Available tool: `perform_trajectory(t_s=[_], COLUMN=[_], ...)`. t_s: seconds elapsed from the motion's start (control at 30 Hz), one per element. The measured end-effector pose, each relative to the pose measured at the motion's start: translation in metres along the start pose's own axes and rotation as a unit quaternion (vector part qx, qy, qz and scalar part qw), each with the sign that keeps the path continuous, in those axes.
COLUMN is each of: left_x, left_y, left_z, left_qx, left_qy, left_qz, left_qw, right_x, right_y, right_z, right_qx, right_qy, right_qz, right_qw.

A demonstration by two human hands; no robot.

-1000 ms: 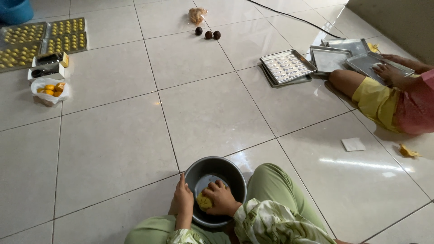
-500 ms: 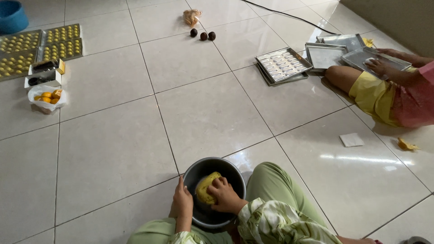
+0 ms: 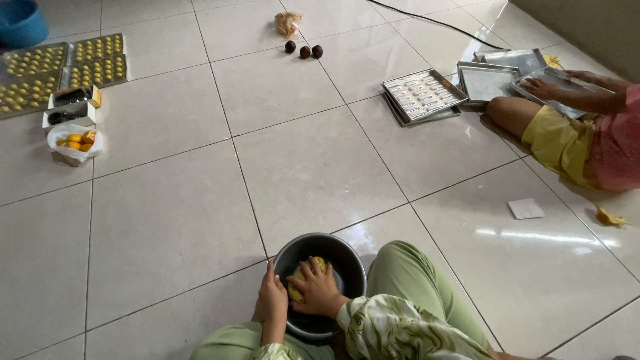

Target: Kneading a large ball of dough in a metal bowl on the floor.

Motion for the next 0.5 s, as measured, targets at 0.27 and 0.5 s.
perform_trajectory(t_s=[0.27, 0.5], left_x=[0.003, 0.001], left_y=[-0.009, -0.006], left_z=[0.011, 0.011], left_qx=[-0.022, -0.031], left_qy=[0.026, 0.048], left_qz=[0.016, 0.03], left_qw=[0.999, 0.998], right_x=[0.036, 0.0], right_y=[0.005, 0.006], right_z=[0.019, 0.005], right_qx=[-0.01, 0.002], right_qy=[-0.063, -0.006], right_qz=[0.058, -0.004], right_qw=[0.996, 1.0])
Point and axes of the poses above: each hand's wrist, its own x-axis towards the middle knuckle, its own z-axis out of the palm, y = z × x, the point moved 6 cm from there along x, towards the middle knuckle, and after that the axes turned 13 degrees about z, right-handed, at the moved point
